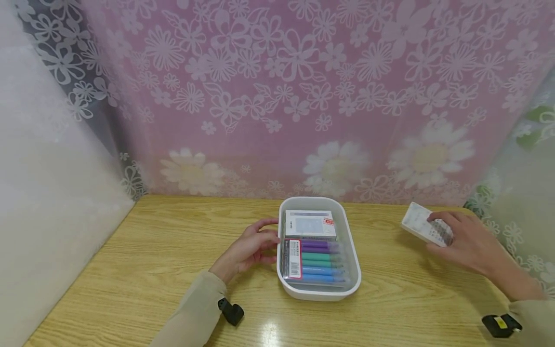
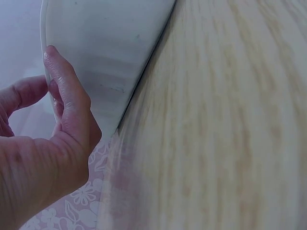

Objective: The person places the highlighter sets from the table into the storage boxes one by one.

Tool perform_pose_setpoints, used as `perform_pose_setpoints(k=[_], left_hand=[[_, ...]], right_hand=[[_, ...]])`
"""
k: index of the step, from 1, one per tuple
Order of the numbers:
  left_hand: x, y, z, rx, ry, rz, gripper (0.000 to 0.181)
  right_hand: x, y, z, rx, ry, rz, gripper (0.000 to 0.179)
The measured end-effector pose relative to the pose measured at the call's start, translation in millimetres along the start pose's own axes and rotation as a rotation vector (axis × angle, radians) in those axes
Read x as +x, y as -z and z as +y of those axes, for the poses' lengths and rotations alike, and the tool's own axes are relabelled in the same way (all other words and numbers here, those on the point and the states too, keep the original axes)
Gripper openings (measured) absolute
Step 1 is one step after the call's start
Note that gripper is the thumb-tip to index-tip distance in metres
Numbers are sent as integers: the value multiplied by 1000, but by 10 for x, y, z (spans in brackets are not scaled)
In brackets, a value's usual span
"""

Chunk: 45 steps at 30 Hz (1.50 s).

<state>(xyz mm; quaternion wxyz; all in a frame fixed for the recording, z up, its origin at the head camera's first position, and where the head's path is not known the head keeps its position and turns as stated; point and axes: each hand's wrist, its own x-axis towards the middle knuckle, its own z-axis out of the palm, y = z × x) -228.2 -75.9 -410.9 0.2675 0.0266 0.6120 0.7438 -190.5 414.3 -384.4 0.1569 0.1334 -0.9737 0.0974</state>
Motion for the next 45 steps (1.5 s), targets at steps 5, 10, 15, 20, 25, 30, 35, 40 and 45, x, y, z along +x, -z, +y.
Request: perform_pose_setpoints(k=[5,10,15,20,25,30,35,40,45], left_hand=[[-2,-5,2,1,0,1,58],[-5,-7,-3,3,-3,6,59],[-5,-7,-8,5,-7,8,60],[1,-6,-12,8,-8,10,59],[4,4,-16,6,-7,11,60],[7,11,-18,7,-4,9,61],[9,11,-16,8,0,11,60],[19,6,-14,6,2,14,60],[21,5,-12,1,1,15,61]], right_hand=[[1,4,-92,13,36,50,53],[4,2,-205,8,45,35,53],[0,20,-308,11,43,20,52],[11,34,-401,6,57,27,52],[34,20,-474,-7,74,38,53],[68,9,-546,-1,115,56,53],[111,-2,-623,6,146,65,53],[159,-8,-700,19,181,81,52],[223,-5,-796,16,216,94,48]])
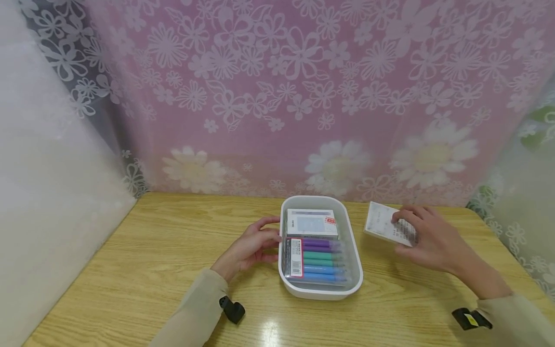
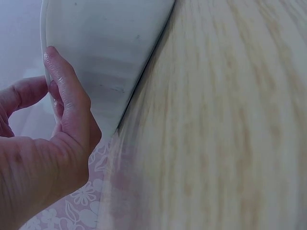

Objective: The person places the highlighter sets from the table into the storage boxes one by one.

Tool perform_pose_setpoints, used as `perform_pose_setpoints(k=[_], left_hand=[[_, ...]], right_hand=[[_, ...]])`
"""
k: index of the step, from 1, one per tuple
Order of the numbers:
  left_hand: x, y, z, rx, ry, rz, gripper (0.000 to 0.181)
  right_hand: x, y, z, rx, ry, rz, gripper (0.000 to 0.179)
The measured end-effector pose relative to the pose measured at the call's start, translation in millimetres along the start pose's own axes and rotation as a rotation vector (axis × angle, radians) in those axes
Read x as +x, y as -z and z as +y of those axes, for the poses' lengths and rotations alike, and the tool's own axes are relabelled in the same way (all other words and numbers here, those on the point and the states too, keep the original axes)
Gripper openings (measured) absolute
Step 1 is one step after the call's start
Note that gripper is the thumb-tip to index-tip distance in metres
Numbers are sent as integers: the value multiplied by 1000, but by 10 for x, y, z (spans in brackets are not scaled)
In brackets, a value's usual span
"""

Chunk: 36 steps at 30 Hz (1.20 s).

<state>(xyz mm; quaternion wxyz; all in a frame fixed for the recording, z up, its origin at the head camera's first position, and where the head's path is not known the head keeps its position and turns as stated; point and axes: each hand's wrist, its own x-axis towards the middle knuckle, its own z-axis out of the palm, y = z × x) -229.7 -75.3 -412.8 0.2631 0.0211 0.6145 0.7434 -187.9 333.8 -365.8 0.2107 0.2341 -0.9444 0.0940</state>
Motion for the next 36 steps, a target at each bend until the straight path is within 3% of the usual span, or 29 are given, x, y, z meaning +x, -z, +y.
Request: perform_pose_setpoints(k=[13,24,36], left_hand=[[-21,26,3,7,-8,-6,60],[4,7,-6,-4,-6,-11,59],[-14,7,0,-1,-15,-3,59]], right_hand=[[188,-41,-177,27,62,28,47],[310,-91,-337,42,61,-17,46],[447,-164,-449,54,122,-19,44]])
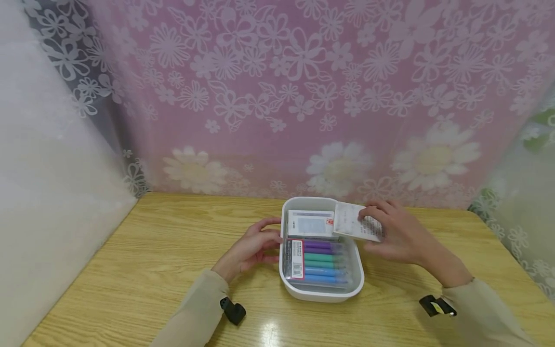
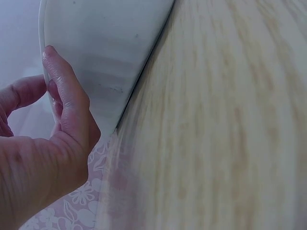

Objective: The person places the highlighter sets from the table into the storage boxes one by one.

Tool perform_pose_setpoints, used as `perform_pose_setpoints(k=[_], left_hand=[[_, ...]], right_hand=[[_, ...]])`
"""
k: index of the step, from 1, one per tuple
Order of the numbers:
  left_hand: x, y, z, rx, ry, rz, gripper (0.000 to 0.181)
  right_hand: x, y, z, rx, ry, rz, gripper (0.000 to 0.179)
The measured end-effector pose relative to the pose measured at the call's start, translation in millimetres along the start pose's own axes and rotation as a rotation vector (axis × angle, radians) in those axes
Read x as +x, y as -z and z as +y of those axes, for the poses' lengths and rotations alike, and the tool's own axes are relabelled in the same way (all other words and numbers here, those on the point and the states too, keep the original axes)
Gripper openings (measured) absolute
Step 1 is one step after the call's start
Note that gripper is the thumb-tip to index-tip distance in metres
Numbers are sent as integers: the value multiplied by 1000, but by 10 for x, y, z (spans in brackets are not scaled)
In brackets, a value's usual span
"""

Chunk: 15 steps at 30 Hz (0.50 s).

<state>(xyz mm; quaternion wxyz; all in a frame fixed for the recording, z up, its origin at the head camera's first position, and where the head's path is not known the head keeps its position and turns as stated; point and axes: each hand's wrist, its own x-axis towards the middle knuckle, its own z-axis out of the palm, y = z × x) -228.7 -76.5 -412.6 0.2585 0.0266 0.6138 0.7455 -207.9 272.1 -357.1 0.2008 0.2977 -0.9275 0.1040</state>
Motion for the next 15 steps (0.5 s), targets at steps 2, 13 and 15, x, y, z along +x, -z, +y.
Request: perform_pose_setpoints(k=[2,13,15], left_hand=[[0,0,0,0,0,-1,59],[11,18,-7,1,-4,-6,59],[13,22,-8,3,-1,-7,59]], right_hand=[[31,-1,-15,2,0,-14,44],[203,-30,-98,1,-12,-88,42],[231,-44,-111,1,-5,-95,42]])
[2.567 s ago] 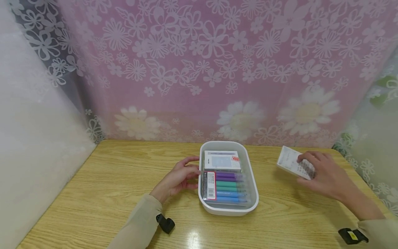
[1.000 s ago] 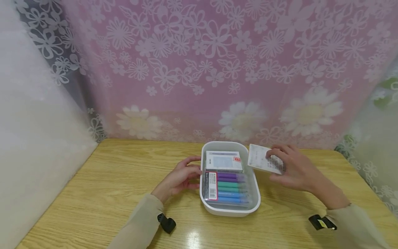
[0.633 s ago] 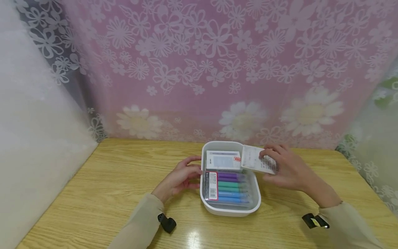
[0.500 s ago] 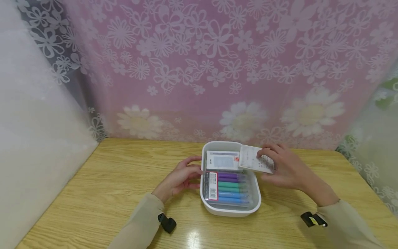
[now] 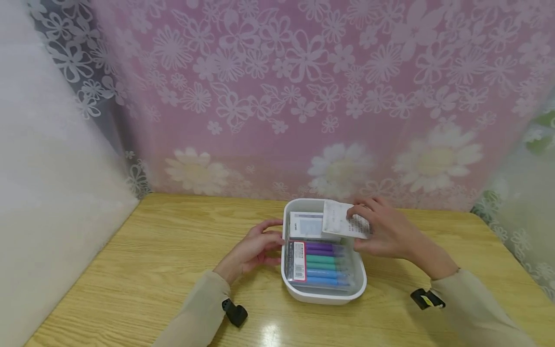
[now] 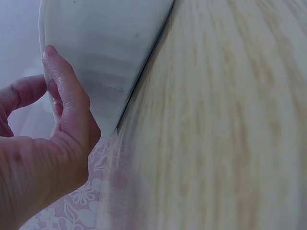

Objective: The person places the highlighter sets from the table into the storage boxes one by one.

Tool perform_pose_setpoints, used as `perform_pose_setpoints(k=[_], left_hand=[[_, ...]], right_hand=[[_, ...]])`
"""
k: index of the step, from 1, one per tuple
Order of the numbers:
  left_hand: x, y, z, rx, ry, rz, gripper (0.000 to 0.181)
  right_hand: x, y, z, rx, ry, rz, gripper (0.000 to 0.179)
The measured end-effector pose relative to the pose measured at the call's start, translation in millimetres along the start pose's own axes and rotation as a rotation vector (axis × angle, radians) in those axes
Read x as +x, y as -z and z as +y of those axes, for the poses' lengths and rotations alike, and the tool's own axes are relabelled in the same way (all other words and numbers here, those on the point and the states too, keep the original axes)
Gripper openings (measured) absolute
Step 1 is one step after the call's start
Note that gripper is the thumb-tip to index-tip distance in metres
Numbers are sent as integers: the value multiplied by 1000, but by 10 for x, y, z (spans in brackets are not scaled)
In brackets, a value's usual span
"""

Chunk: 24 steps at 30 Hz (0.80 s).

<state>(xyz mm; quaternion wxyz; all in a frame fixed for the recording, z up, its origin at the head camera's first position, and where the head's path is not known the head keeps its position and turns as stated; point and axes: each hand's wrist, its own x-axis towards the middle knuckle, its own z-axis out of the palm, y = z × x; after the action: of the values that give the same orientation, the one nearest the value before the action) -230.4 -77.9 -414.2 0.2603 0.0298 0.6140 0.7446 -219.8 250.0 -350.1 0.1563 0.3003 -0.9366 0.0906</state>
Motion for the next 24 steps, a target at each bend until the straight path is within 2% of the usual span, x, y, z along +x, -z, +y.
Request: perform_pose_setpoints(k=[15,24], left_hand=[[-2,6,-11,-1,11,11,60],[11,0,-8,1,9,3,59]], right_hand=[[273,-80,-111,12,74,-87,42],[415,-203,-133,27,78,-122,42]])
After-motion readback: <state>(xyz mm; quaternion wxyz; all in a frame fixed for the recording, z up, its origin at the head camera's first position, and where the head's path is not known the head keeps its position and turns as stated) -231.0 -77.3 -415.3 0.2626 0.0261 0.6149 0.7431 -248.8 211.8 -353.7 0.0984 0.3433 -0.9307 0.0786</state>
